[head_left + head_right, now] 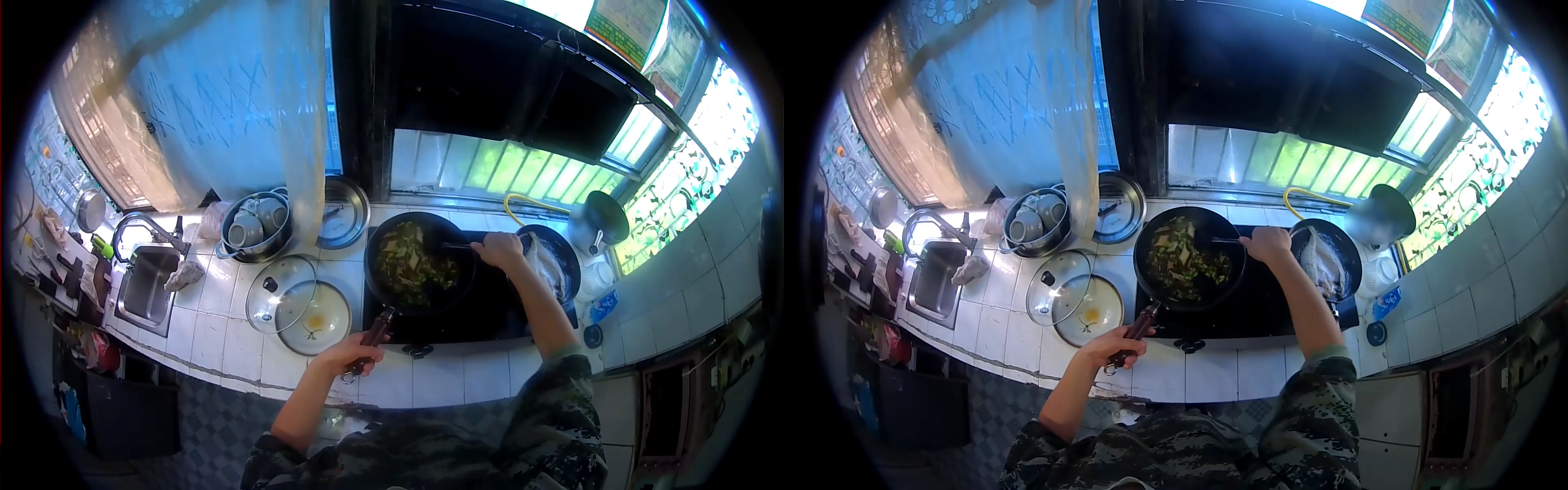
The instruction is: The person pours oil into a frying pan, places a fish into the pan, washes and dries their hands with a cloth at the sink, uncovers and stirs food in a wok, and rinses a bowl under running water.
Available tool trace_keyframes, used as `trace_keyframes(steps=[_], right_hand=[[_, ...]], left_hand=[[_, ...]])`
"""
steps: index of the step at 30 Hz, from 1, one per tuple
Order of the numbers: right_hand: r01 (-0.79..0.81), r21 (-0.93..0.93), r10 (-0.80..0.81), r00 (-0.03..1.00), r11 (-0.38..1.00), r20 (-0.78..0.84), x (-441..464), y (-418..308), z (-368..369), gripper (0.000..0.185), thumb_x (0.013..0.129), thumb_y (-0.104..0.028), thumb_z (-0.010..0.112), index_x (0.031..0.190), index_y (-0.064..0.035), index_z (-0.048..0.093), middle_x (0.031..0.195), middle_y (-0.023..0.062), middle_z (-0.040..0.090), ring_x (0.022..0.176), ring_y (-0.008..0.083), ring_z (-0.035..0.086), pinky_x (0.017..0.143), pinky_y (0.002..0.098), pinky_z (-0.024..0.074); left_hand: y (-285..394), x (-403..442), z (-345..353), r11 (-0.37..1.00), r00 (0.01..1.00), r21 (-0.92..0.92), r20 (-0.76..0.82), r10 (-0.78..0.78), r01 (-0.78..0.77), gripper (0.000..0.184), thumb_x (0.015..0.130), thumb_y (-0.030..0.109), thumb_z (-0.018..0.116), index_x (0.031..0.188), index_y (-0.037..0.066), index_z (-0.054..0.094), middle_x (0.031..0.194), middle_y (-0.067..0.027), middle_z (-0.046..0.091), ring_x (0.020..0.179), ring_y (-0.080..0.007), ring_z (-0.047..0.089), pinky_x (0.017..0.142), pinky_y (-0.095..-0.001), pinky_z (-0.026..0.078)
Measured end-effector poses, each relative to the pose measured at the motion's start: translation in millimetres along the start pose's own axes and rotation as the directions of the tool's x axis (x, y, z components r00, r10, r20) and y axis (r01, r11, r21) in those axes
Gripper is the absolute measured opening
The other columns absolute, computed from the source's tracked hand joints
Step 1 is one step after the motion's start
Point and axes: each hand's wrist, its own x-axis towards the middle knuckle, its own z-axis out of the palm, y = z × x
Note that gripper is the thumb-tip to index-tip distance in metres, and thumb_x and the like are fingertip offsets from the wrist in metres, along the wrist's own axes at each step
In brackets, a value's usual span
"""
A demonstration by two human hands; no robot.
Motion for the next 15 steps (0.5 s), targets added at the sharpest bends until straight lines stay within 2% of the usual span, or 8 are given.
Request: trace_keyframes(steps=[1, 2, 3, 6, 9, 15], right_hand=[[0.041, 0.030, -0.041, 0.999, 0.999, -0.003, 2.8, -2.0, 3.1, 0.046, 0.082, -0.050, 0.045, 0.090, -0.0101, 0.066, 0.083, 0.0106, 0.065, 0.084, 0.0274, 0.061, 0.074, 0.0377, 0.0468], [0.126, -0.010, -0.126, 0.991, 0.992, -0.043, 5.0, -3.1, 6.1, 0.049, 0.083, -0.054, 0.041, 0.091, -0.0106, 0.064, 0.079, 0.0109, 0.064, 0.079, 0.0274, 0.061, 0.070, 0.0377, 0.0473], [0.133, -0.006, -0.133, 0.990, 0.991, -0.042, 5.3, 1.1, 7.7, 0.049, 0.083, -0.054, 0.041, 0.091, -0.0106, 0.064, 0.079, 0.0109, 0.064, 0.079, 0.0274, 0.061, 0.070, 0.0377, 0.0473], [0.284, -0.128, -0.303, 0.937, 0.950, -0.171, -8.9, 7.8, -14.0, 0.049, 0.084, -0.053, 0.038, 0.080, -0.0099, 0.061, 0.071, 0.0078, 0.063, 0.070, 0.0255, 0.061, 0.061, 0.0369, 0.0467], [0.351, -0.289, -0.428, 0.863, 0.891, -0.269, -17.4, 24.8, -35.3, 0.046, 0.085, -0.051, 0.038, 0.081, -0.0112, 0.061, 0.069, 0.0065, 0.063, 0.069, 0.0226, 0.062, 0.060, 0.0358, 0.0465], [0.204, -0.376, -0.272, 0.953, 0.904, -0.137, 7.8, 28.3, -60.6, 0.048, 0.085, -0.050, 0.041, 0.075, -0.0098, 0.064, 0.068, 0.0062, 0.063, 0.067, 0.0235, 0.062, 0.060, 0.0355, 0.0473]], left_hand=[[3.1, -0.2, -3.3, 1.000, 1.000, 0.004, 0.004, -0.005, 0.005, 0.054, 0.074, 0.006, 0.062, 0.120, 0.001, 0.035, 0.067, -0.0042, 0.049, 0.046, -0.0112, 0.047, 0.042, -0.0241, 0.038], [5.4, -1.0, -6.4, 1.000, 1.000, 0.008, 0.007, -0.014, 0.014, 0.054, 0.074, 0.007, 0.062, 0.121, 0.001, 0.035, 0.067, -0.0042, 0.049, 0.045, -0.0110, 0.046, 0.042, -0.0239, 0.038], [6.7, -2.1, -5.7, 1.000, 1.000, 0.012, 0.005, -0.023, 0.023, 0.053, 0.075, 0.008, 0.061, 0.121, 0.001, 0.036, 0.067, -0.0042, 0.049, 0.045, -0.0109, 0.046, 0.042, -0.0238, 0.037], [11.0, -4.2, -8.1, 1.000, 1.000, 0.002, -0.005, -0.030, 0.030, 0.052, 0.076, 0.009, 0.061, 0.121, 0.000, 0.035, 0.066, -0.0043, 0.049, 0.044, -0.0104, 0.046, 0.041, -0.0232, 0.036], [11.1, -3.5, -11.0, 1.000, 1.000, -0.004, 0.009, -0.028, 0.028, 0.052, 0.076, 0.009, 0.060, 0.121, 0.000, 0.035, 0.067, -0.0044, 0.049, 0.045, -0.0100, 0.046, 0.040, -0.0229, 0.036], [13.2, -3.1, -13.7, 0.999, 0.999, -0.023, 0.020, -0.029, 0.029, 0.049, 0.079, 0.009, 0.058, 0.121, -0.001, 0.034, 0.066, -0.0040, 0.049, 0.045, -0.0092, 0.046, 0.040, -0.0225, 0.036]])
